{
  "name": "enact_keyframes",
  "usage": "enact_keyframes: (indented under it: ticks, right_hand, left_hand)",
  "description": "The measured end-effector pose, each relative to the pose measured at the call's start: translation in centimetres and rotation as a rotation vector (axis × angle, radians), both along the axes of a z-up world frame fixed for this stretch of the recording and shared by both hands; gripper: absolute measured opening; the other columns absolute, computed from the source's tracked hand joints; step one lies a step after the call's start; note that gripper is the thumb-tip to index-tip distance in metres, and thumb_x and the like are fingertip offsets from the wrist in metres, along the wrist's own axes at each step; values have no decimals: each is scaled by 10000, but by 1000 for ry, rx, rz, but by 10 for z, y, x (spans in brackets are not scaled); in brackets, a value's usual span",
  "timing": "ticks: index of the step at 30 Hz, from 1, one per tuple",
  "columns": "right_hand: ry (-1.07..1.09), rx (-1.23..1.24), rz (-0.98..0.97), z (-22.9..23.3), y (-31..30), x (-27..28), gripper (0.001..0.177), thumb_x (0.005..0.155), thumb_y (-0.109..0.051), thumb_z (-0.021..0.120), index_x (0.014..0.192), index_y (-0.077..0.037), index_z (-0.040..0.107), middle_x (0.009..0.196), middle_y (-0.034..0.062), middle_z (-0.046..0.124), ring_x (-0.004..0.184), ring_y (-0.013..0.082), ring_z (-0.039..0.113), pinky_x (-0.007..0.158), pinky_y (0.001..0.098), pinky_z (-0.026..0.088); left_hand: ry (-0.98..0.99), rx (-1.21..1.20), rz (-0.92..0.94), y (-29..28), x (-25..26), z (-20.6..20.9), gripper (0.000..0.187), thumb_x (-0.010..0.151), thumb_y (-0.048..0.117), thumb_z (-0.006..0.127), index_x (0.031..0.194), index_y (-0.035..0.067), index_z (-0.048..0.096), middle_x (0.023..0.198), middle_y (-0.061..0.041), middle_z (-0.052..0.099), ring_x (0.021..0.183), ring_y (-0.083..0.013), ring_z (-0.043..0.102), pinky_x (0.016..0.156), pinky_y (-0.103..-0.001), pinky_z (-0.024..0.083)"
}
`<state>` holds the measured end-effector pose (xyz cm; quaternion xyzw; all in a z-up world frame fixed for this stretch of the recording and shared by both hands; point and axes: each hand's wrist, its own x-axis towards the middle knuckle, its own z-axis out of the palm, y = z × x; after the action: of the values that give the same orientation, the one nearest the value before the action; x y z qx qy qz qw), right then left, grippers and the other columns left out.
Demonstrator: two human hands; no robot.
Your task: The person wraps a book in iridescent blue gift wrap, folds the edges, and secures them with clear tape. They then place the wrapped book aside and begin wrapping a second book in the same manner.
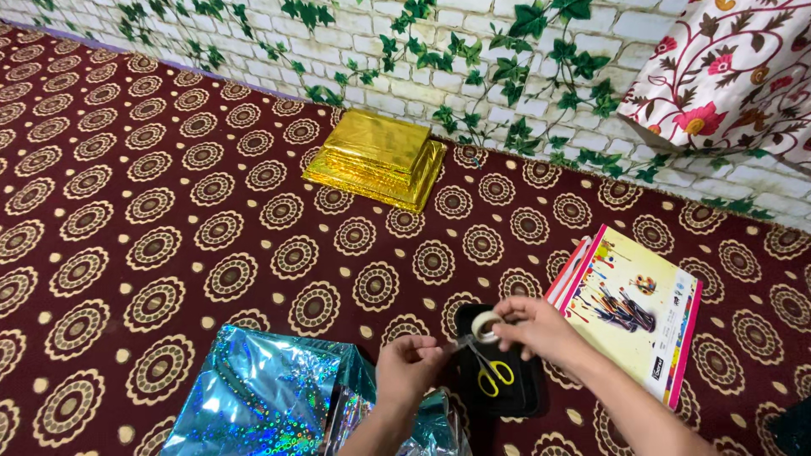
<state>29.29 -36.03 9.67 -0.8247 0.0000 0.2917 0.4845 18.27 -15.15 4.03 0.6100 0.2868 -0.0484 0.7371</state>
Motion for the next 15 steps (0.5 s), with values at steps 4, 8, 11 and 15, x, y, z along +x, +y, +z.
enact_keyframes:
  ticks: [4, 8, 11, 15]
  right_hand:
    - [-303, -227, 37, -39, -9, -5, 267, 819, -184, 792, 1077, -131, 746, 946, 9, 772, 672, 164, 700, 597, 309, 518]
    - [-433, -584, 107, -63, -16, -6, 265, 832, -270, 778, 1089, -215, 743, 869, 72, 765, 783, 238, 728, 704, 389, 569]
    - [-679, -601, 189, -71, -16, -7, 211, 818, -247, 767, 1017, -178, 758, 944, 39, 747, 947, 267, 690, 800, 414, 546]
    - [-775, -661, 295, -73, -12, -8, 197, 819, -237, 756, 1010, -192, 774, 1000, -36, 703, 1044, 212, 615, 945, 406, 458]
  left_hand:
    - [3, 338, -14, -17, 20, -34, 182, 808, 120, 802, 965, 42, 750, 849, -50, 786, 763, -126, 732, 707, -260, 568]
    - [14, 432, 16, -30, 44, -67, 232, 758, 125, 834, 949, 44, 729, 869, -85, 800, 791, -177, 770, 741, -298, 590]
    - [65, 472, 3, -34, 51, -81, 240, 752, 144, 842, 940, 42, 734, 883, -94, 813, 813, -193, 784, 765, -310, 595]
    - [115, 494, -37, -33, 55, -75, 252, 760, 170, 847, 950, 52, 731, 905, -105, 813, 844, -210, 786, 800, -324, 602]
